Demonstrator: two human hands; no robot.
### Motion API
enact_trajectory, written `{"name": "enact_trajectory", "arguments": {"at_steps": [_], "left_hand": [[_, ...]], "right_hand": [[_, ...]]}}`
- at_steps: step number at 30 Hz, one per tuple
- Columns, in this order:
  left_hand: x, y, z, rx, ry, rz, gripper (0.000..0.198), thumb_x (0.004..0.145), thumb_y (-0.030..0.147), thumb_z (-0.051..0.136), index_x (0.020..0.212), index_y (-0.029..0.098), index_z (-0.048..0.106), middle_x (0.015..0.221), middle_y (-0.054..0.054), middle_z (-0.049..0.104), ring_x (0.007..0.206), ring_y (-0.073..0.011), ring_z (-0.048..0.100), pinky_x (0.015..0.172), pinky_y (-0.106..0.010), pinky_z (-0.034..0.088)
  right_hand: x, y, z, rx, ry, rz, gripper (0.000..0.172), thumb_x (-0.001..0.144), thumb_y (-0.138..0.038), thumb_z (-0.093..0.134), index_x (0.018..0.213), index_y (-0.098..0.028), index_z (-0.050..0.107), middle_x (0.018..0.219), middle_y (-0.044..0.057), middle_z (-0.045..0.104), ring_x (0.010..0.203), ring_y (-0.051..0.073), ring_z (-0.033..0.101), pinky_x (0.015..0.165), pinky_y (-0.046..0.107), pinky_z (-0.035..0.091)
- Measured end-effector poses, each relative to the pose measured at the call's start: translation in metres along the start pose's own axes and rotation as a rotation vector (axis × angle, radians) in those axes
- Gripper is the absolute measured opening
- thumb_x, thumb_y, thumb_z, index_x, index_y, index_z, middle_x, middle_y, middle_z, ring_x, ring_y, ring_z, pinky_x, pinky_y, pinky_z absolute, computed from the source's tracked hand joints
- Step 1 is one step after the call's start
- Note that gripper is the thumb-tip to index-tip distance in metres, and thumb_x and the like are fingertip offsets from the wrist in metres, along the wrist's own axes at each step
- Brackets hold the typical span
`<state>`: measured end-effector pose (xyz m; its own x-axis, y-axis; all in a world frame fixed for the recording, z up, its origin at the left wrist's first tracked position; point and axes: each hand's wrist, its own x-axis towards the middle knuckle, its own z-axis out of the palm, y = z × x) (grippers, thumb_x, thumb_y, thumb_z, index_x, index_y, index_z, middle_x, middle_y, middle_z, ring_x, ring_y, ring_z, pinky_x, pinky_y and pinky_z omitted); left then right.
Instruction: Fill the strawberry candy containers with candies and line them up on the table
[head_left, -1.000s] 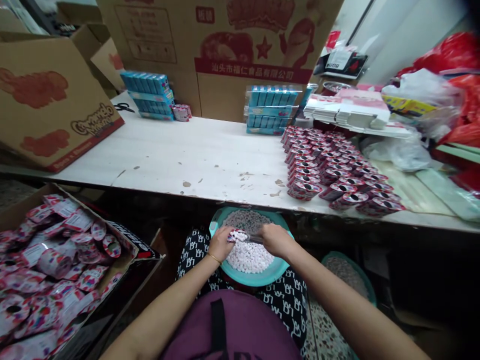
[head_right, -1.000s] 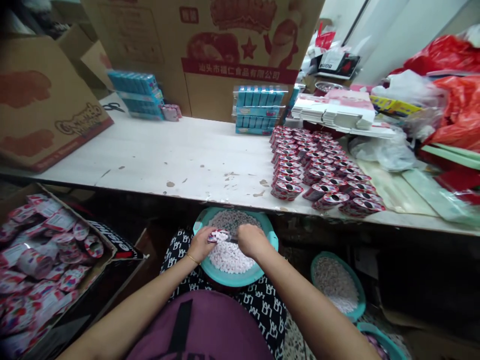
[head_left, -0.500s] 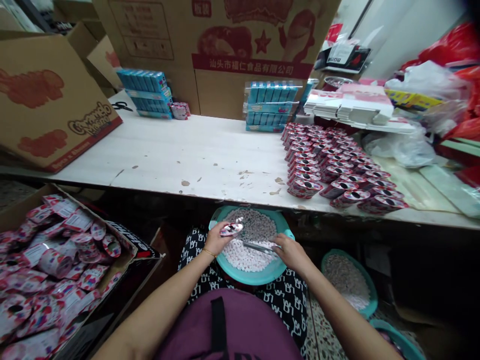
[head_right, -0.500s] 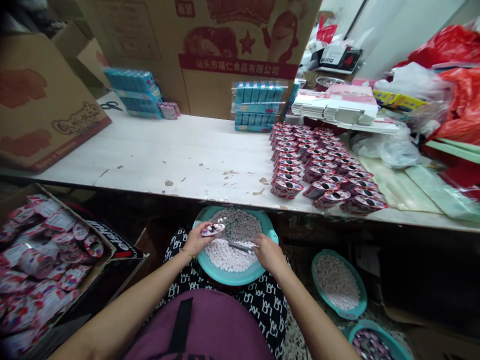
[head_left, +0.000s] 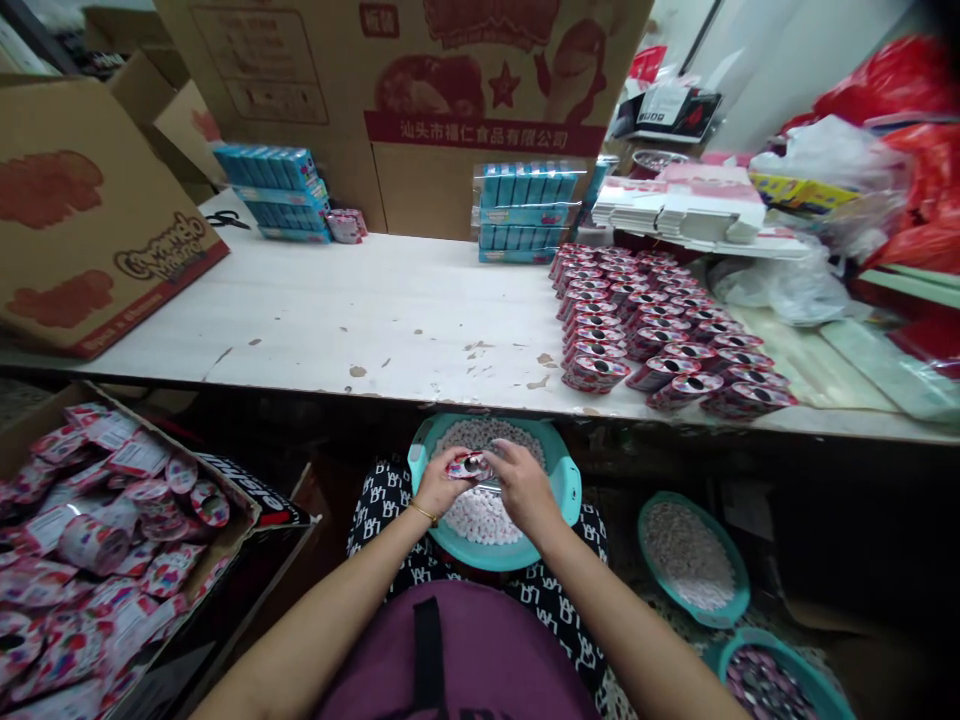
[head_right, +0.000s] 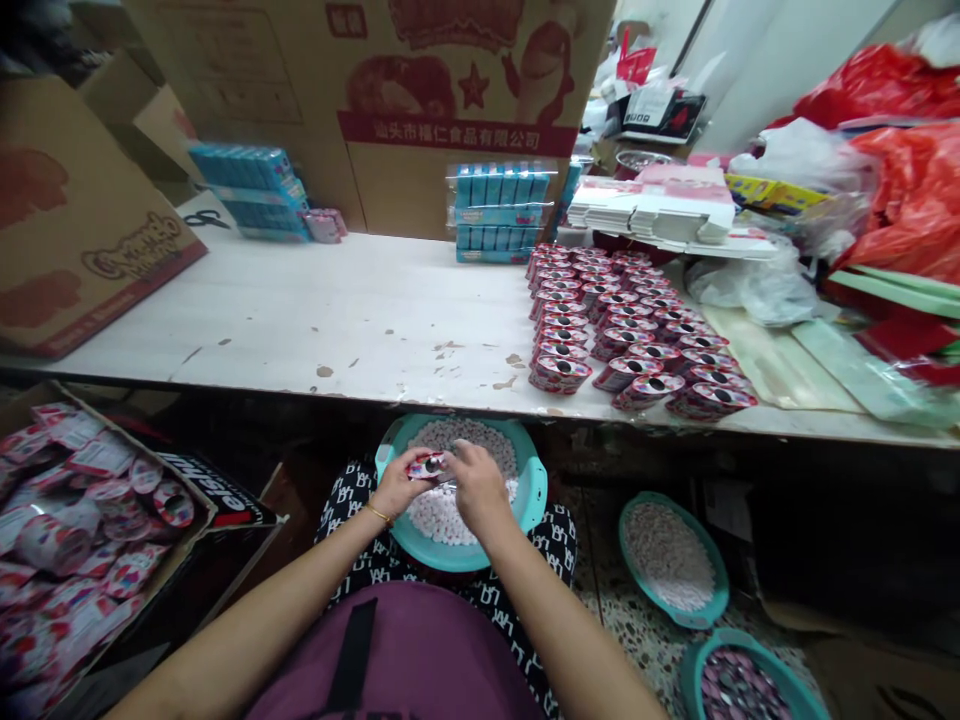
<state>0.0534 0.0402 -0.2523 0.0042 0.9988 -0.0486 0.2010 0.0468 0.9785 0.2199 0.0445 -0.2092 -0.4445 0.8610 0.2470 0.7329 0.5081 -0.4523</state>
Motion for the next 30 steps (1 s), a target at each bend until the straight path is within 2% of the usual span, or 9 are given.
{"name": "enact_trajectory", "arguments": {"at_steps": [4,8,13,17,19,22,24,26,30], "left_hand": [[0.002,0.019,0.009,0.084,-0.017,0.060,0.037,0.058,0.016,0.067,0.093,0.014,0.057,0.091,-0.005,0.061,0.084,-0.0174,0.057,0.080,-0.032,0.045],[0.011,0.057,0.019,0.120,-0.087,0.179,0.039,0.062,0.013,0.062,0.100,0.016,0.054,0.095,-0.006,0.061,0.090,-0.0188,0.057,0.084,-0.035,0.044],[0.027,0.095,0.038,-0.022,-0.162,0.302,0.076,0.063,0.021,0.068,0.128,0.017,0.028,0.130,-0.014,0.041,0.118,-0.0231,0.041,0.098,-0.039,0.035],[0.023,0.102,0.033,-0.075,-0.190,0.197,0.065,0.070,0.027,0.062,0.127,0.018,0.031,0.123,-0.014,0.047,0.103,-0.0213,0.054,0.091,-0.040,0.043],[0.012,0.097,0.006,-0.070,-0.117,0.164,0.057,0.073,0.029,0.058,0.124,0.019,0.036,0.118,-0.012,0.051,0.095,-0.0193,0.058,0.086,-0.039,0.046],[-0.009,0.072,-0.078,0.059,0.239,0.185,0.051,0.074,0.032,0.056,0.121,0.022,0.040,0.116,-0.008,0.052,0.100,-0.0192,0.055,0.091,-0.039,0.043],[-0.027,0.044,-0.153,0.234,0.652,0.162,0.055,0.070,0.036,0.058,0.120,0.022,0.039,0.112,-0.007,0.053,0.099,-0.0205,0.054,0.091,-0.040,0.043],[-0.054,0.014,-0.226,0.492,0.897,0.001,0.054,0.069,0.038,0.055,0.117,0.017,0.040,0.107,-0.009,0.054,0.095,-0.0239,0.055,0.084,-0.041,0.046],[-0.136,-0.025,-0.316,1.081,0.700,-0.474,0.052,0.066,0.032,0.056,0.111,0.009,0.045,0.107,-0.016,0.054,0.105,-0.0323,0.047,0.086,-0.045,0.039]], "right_hand": [[0.000,-0.011,-0.006,-0.073,0.007,-0.056,0.040,0.080,-0.015,0.042,0.120,-0.017,0.049,0.125,0.011,0.046,0.113,0.023,0.039,0.093,0.040,0.036],[0.005,-0.001,-0.041,-0.036,-0.017,-0.103,0.051,0.079,-0.022,0.048,0.129,-0.018,0.037,0.121,0.011,0.049,0.108,0.022,0.043,0.090,0.039,0.039],[0.025,0.062,-0.108,-0.073,0.127,-0.045,0.042,0.080,-0.014,0.042,0.121,-0.021,0.046,0.112,0.008,0.054,0.103,0.020,0.047,0.089,0.037,0.041],[0.036,0.120,-0.135,-0.266,0.207,-0.066,0.042,0.080,-0.014,0.044,0.121,-0.021,0.047,0.121,0.008,0.049,0.115,0.020,0.040,0.097,0.038,0.034],[0.034,0.129,-0.137,-0.390,0.273,-0.066,0.042,0.080,-0.018,0.047,0.122,-0.021,0.047,0.124,0.008,0.048,0.118,0.023,0.037,0.098,0.040,0.032],[0.024,0.115,-0.120,-0.463,0.354,-0.072,0.037,0.082,-0.021,0.046,0.119,-0.019,0.050,0.116,0.010,0.053,0.112,0.023,0.043,0.095,0.039,0.034],[0.014,0.097,-0.092,-0.413,0.209,-0.134,0.032,0.084,-0.021,0.042,0.113,-0.020,0.055,0.105,0.009,0.059,0.099,0.020,0.051,0.088,0.034,0.039],[-0.001,0.082,-0.052,-0.345,-0.089,-0.167,0.030,0.084,-0.020,0.039,0.106,-0.021,0.059,0.096,0.008,0.063,0.087,0.017,0.057,0.078,0.028,0.044],[-0.040,0.087,0.030,-0.361,-0.515,0.011,0.038,0.077,-0.014,0.038,0.105,-0.021,0.061,0.102,0.013,0.063,0.091,0.023,0.059,0.078,0.032,0.045]]}}
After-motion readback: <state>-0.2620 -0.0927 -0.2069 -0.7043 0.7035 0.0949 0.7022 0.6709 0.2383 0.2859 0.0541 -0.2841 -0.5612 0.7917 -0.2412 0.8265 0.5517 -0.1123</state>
